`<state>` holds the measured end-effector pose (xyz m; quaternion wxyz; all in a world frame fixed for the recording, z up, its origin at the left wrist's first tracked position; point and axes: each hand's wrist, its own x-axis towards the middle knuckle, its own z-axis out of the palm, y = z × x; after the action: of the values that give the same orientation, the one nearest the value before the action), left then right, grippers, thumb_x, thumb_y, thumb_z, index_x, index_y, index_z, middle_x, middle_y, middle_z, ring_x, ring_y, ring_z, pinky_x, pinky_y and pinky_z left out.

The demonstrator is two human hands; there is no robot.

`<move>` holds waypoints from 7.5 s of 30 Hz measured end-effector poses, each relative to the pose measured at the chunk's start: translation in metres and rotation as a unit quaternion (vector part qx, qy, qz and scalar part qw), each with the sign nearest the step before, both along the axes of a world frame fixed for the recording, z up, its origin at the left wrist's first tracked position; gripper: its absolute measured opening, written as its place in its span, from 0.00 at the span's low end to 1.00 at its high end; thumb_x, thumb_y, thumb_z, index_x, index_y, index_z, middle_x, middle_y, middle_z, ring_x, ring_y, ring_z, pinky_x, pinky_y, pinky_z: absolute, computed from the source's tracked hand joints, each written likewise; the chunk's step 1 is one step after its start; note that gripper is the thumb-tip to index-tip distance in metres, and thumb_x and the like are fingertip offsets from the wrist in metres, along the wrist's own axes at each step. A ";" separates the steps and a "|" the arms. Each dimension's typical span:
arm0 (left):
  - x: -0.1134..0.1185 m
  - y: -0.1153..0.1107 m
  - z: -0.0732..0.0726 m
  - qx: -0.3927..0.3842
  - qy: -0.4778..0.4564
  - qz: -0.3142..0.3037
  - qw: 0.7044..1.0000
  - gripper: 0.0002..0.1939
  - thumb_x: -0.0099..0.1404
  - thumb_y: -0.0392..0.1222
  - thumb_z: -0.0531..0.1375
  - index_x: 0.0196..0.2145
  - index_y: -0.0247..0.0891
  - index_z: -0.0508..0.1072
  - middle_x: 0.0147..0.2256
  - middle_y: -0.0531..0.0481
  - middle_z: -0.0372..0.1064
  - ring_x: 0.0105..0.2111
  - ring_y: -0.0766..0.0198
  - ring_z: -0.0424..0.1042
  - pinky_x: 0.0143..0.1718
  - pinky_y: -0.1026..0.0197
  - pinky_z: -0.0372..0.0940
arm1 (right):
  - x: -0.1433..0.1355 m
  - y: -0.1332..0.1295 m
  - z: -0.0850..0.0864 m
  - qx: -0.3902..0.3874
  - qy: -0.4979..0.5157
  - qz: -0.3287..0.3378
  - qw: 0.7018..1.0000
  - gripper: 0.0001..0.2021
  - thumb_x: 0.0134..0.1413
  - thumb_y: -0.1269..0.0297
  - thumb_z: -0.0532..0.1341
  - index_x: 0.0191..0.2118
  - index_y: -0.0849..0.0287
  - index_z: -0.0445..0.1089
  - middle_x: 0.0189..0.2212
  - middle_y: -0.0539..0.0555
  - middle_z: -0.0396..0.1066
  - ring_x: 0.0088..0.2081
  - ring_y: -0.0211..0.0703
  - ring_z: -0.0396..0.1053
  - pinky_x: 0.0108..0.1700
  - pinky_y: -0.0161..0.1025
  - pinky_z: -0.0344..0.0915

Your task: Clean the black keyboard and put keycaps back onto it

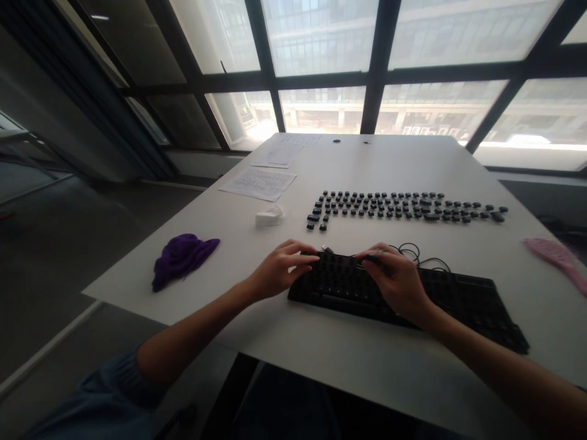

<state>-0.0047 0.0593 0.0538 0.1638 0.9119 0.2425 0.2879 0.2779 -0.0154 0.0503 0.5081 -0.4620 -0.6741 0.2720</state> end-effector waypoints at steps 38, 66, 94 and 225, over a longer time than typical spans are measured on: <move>0.033 0.041 -0.036 -0.110 -0.024 -0.121 0.986 0.11 0.69 0.32 0.60 0.44 0.40 0.82 0.50 0.44 0.76 0.52 0.57 0.72 0.58 0.55 0.64 | -0.070 0.001 -0.007 -0.043 -0.081 0.183 0.979 0.06 0.65 0.68 0.60 0.39 0.58 0.76 0.34 0.55 0.75 0.36 0.43 0.74 0.42 0.39 0.71; 0.034 0.040 -0.038 -0.097 -0.012 -0.110 0.989 0.11 0.69 0.33 0.60 0.44 0.41 0.82 0.50 0.44 0.75 0.52 0.57 0.72 0.59 0.54 0.64 | -0.066 0.005 -0.025 0.022 -0.114 0.161 0.980 0.07 0.65 0.66 0.61 0.34 0.57 0.74 0.28 0.53 0.70 0.29 0.40 0.68 0.32 0.38 0.67; 0.033 0.044 -0.039 -0.094 -0.002 -0.118 0.989 0.12 0.70 0.32 0.59 0.45 0.41 0.81 0.51 0.44 0.74 0.53 0.57 0.72 0.59 0.56 0.63 | -0.064 0.003 -0.023 0.018 -0.072 0.185 0.980 0.06 0.65 0.70 0.60 0.38 0.58 0.74 0.28 0.51 0.67 0.28 0.37 0.68 0.31 0.35 0.67; 0.065 0.117 -0.026 0.003 -0.010 0.134 0.991 0.14 0.60 0.42 0.69 0.44 0.42 0.81 0.44 0.49 0.79 0.46 0.53 0.69 0.52 0.51 0.59 | -0.070 0.024 -0.020 -0.143 0.254 -0.075 0.953 0.14 0.56 0.53 0.68 0.35 0.62 0.76 0.27 0.54 0.76 0.28 0.42 0.74 0.30 0.37 0.74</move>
<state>0.0603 0.1758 0.0277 0.1228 0.8687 0.3603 0.3169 0.2082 0.0090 0.0299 0.6103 -0.4948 -0.4397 0.4352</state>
